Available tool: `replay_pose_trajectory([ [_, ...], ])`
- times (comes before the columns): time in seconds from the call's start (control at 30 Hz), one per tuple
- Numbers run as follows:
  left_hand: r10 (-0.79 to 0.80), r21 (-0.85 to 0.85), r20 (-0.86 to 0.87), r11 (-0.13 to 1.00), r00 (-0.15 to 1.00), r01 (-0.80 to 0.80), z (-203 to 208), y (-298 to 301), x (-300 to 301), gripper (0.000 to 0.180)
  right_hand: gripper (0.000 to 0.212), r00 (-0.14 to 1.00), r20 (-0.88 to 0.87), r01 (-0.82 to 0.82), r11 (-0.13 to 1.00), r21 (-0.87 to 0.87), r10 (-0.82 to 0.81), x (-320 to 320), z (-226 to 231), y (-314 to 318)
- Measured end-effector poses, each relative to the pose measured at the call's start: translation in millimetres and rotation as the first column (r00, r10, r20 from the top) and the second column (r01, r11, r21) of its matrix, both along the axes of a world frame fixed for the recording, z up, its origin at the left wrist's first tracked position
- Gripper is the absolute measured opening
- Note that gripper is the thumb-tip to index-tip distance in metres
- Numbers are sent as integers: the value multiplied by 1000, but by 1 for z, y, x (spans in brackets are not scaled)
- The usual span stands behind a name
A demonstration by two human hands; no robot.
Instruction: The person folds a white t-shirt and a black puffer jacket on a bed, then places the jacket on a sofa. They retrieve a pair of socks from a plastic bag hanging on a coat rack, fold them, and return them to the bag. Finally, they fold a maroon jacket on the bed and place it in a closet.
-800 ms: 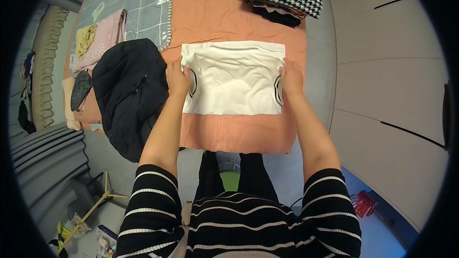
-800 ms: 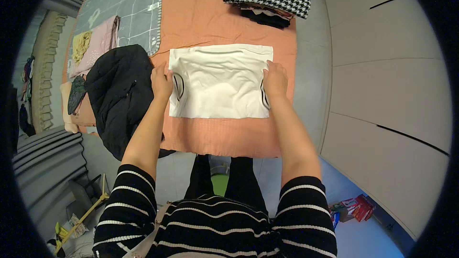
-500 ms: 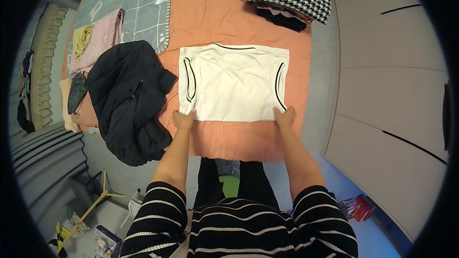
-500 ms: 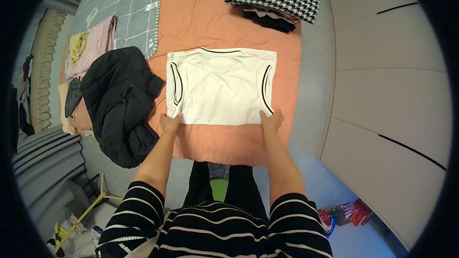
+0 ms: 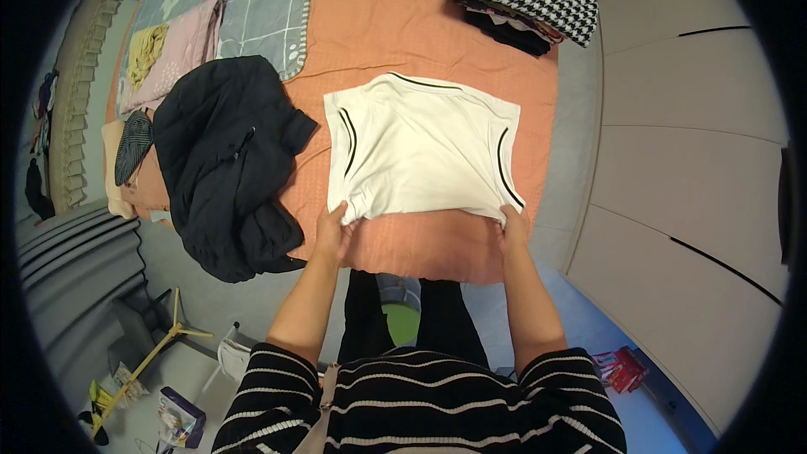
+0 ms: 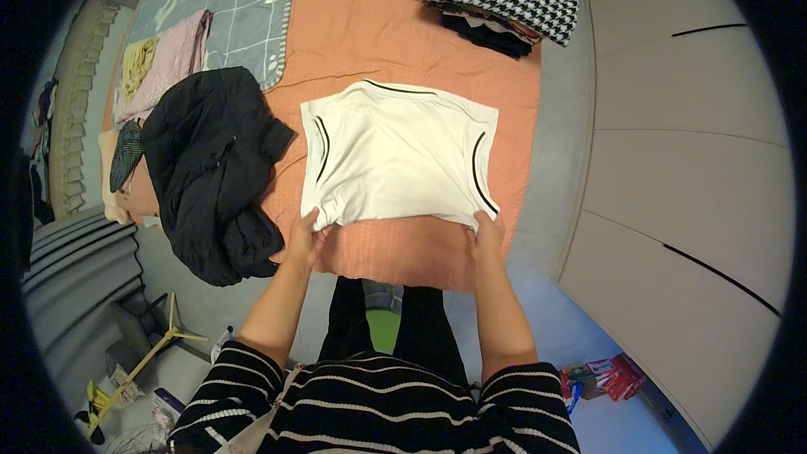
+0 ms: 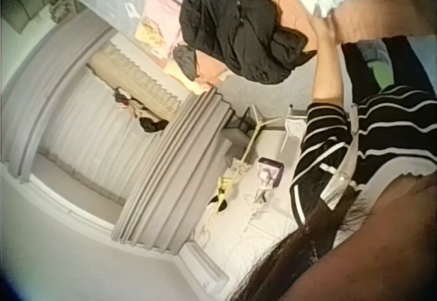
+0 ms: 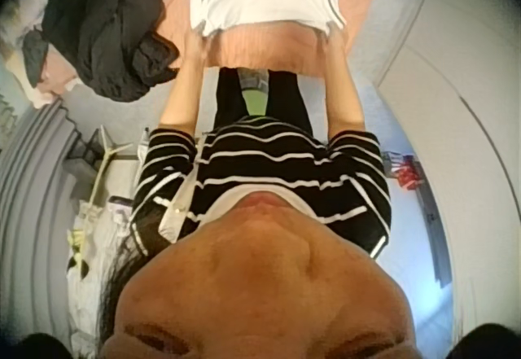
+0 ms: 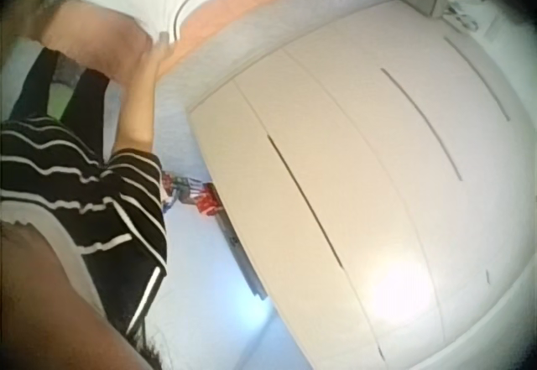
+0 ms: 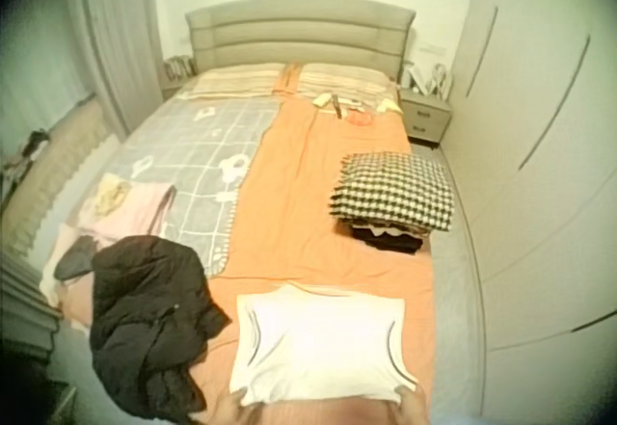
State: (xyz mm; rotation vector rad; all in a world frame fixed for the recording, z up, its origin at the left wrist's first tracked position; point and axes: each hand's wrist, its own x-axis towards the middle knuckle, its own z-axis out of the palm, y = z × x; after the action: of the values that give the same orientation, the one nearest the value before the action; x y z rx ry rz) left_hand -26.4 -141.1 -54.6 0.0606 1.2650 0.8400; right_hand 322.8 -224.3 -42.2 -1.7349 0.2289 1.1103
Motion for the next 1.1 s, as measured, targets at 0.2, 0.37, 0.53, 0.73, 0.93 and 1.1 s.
replay_pose_trajectory([
  [0.2, 25, -208, -246, 975, 969, -78, -18, -41, -12, 25, 20, 999, -39, 13, 978, -207, -22, 30, -9, -39],
  [0.37, -166, -3, -299, 985, 940, 173, -28, -43, -30, 22, 17, 855, 438, -250, 960, -123, 279, -4, -4, 9],
  [0.53, -256, 73, -337, 952, 906, 297, -11, -43, -30, 21, 40, 342, 744, -772, 623, -126, 574, -154, 25, 66],
  [0.73, -219, -73, -200, 975, 955, 208, -26, -53, -45, 18, 46, -62, 394, -986, 5, -166, 917, -260, 42, 41],
  [0.93, -73, -221, -159, 975, 985, 36, -35, -40, -58, 37, 46, 314, 580, -711, 591, -381, 752, -195, -30, 12],
  [1.1, -402, -358, -342, 891, 849, 278, -58, -10, -51, 63, 33, 710, 62, -654, 689, -312, 702, -152, -118, -5],
])
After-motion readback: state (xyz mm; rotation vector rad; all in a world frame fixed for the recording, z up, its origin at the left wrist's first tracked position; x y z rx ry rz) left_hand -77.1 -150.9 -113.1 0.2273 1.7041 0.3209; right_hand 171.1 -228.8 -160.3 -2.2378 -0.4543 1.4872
